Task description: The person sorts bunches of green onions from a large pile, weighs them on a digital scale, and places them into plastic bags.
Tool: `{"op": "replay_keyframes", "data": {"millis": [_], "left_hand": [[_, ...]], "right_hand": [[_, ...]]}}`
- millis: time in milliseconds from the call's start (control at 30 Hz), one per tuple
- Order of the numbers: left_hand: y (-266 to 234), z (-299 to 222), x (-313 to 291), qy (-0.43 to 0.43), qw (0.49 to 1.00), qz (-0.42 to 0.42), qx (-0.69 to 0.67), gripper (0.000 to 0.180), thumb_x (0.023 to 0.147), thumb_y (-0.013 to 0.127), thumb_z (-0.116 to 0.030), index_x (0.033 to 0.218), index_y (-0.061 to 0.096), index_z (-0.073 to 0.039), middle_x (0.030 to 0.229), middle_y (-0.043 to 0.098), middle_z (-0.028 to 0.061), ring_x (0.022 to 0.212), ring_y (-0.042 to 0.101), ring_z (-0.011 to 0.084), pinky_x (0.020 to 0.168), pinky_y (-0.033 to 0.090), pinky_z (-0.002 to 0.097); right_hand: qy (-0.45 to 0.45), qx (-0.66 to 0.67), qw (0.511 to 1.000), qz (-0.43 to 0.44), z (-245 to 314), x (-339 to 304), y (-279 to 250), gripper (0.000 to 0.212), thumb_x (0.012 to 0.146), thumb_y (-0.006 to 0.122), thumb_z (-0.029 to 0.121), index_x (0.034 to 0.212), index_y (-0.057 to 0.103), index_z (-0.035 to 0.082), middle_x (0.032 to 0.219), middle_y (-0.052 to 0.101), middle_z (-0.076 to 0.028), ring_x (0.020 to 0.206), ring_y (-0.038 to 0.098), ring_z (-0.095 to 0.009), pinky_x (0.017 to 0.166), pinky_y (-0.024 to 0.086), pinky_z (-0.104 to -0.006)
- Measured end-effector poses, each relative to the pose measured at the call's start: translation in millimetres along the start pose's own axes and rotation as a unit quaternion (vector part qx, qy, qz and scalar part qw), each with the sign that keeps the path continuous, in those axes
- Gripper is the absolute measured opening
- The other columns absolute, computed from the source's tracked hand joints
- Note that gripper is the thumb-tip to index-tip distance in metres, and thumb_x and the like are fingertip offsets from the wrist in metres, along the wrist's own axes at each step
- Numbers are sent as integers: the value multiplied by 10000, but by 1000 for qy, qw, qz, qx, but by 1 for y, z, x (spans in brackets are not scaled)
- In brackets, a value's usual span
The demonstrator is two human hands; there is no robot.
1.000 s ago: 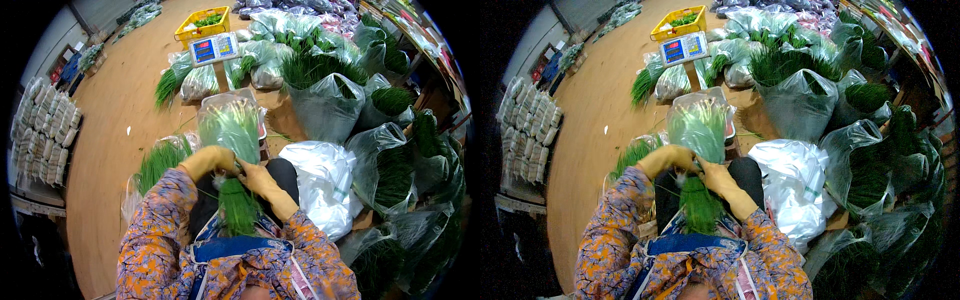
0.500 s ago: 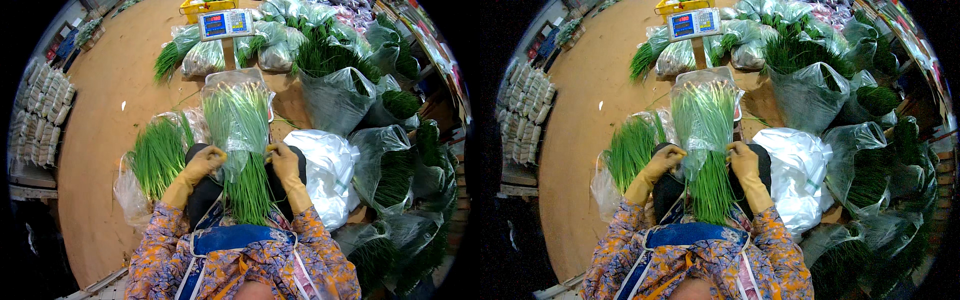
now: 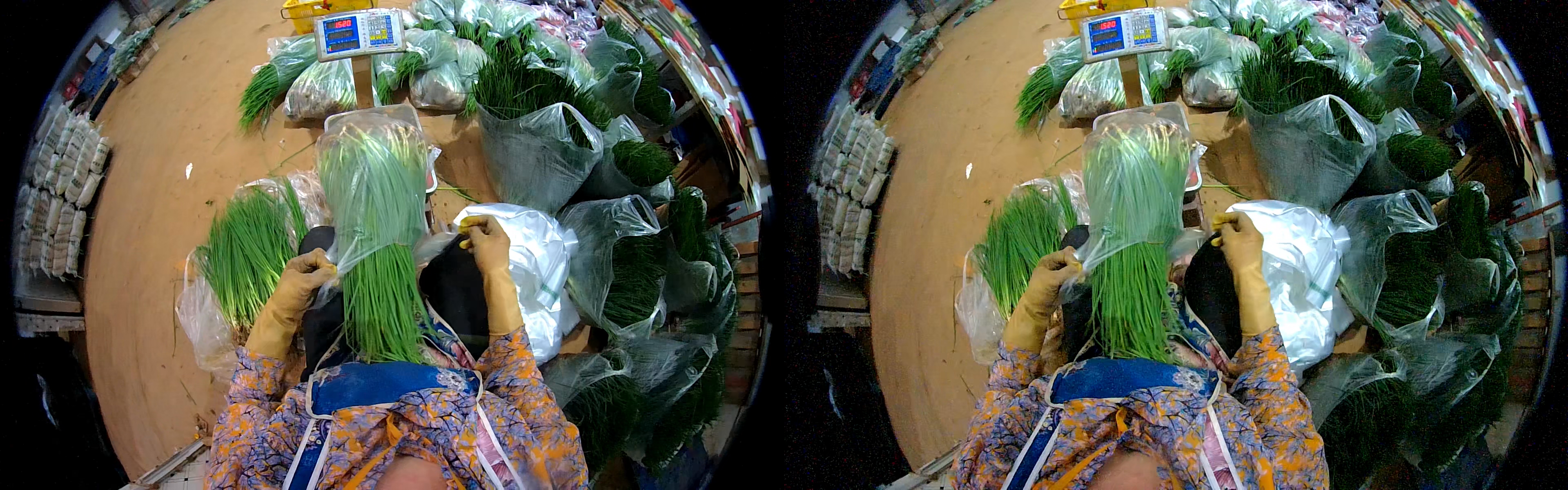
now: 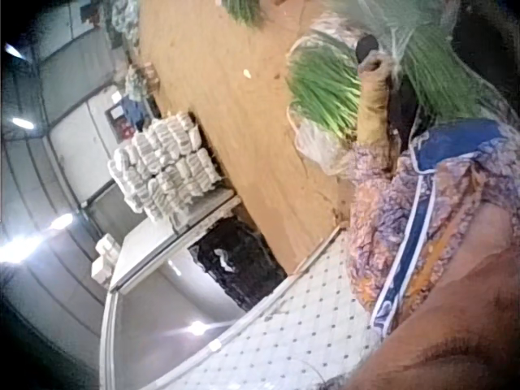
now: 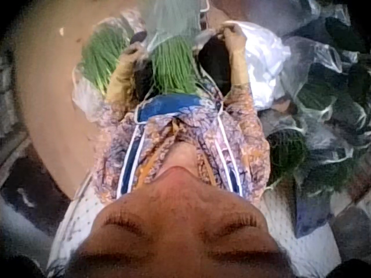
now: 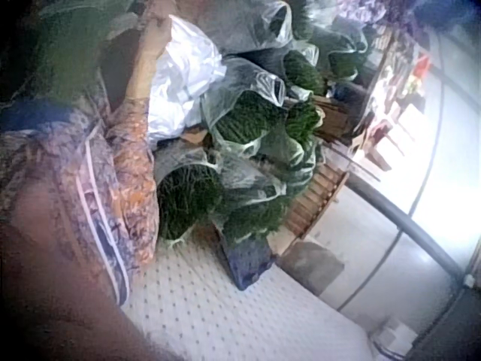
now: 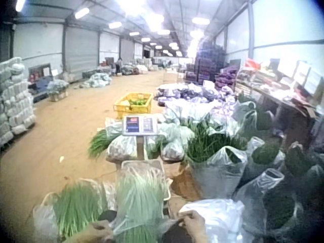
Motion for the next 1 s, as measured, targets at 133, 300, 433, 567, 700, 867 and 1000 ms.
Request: {"op": "replay_keyframes", "data": {"millis": [133, 300, 433, 567, 700, 867, 1000], "left_hand": [[-4, 13, 2, -32, 998, -28, -53, 66, 726, 601, -55, 702, 541, -42, 663, 537, 8, 597, 495, 86, 580, 388, 201], [-16, 15, -4, -29, 990, -89, -108, 88, 757, 590, -88, 700, 536, -48, 668, 543, 19, 588, 496, 95, 567, 402, 218], [2, 13, 9, -39, 983, -63, -165, 67, 796, 558, -96, 768, 537, -39, 686, 551, 41, 607, 513, 118, 555, 413, 239], [-6, 11, 5, -9, 987, -69, -145, 171, 787, 592, -199, 802, 549, -34, 672, 545, 46, 591, 515, 155, 543, 422, 273], [-1, 13, 8, -10, 987, -30, -157, 177, 787, 591, -216, 785, 553, -43, 677, 548, 41, 599, 512, 145, 551, 418, 260], [-7, 14, 7, -20, 981, -111, -157, 159, 779, 590, -205, 751, 560, -51, 669, 557, 43, 577, 510, 133, 533, 413, 251], [-3, 12, 7, -23, 985, -77, -156, 155, 771, 590, -198, 746, 563, -48, 679, 564, 41, 567, 507, 132, 523, 409, 246]], "right_hand": [[60, -30, 998, -10, -6, -1, -16, 130, 777, 528, 48, 883, 592, 8, 802, 613, -86, 658, 585, -142, 586, 470, -256], [-308, -326, 874, 184, 63, -48, 67, 291, 666, 677, 183, 924, 615, 63, 1079, 556, -102, 1055, 475, -282, 914, 362, -357], [-383, -456, 782, 184, 25, -54, 100, 266, 623, 672, 220, 818, 623, 46, 992, 576, -123, 1006, 501, -313, 873, 377, -406], [-361, -383, 832, 174, 19, -53, 109, 229, 621, 667, 220, 740, 614, 32, 890, 596, -141, 949, 527, -310, 834, 393, -409], [-226, -267, 900, 260, 32, -57, 90, 173, 671, 625, 182, 694, 585, 15, 818, 598, -162, 845, 561, -315, 745, 428, -380], [-101, -221, 926, 289, 32, -49, 73, 146, 711, 595, 157, 739, 578, 16, 844, 609, -158, 771, 580, -276, 719, 447, -327], [64, 160, 979, 105, 59, -17, 22, 206, 787, 559, 139, 887, 571, -41, 936, 617, -132, 868, 579, -205, 793, 435, -279]]}}
Point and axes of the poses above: each hand's wrist, its own x-axis towards the middle knuckle, its own y-axis out of the palm, z = x × y, the point moved 6 cm from there along x, towards the middle knuckle
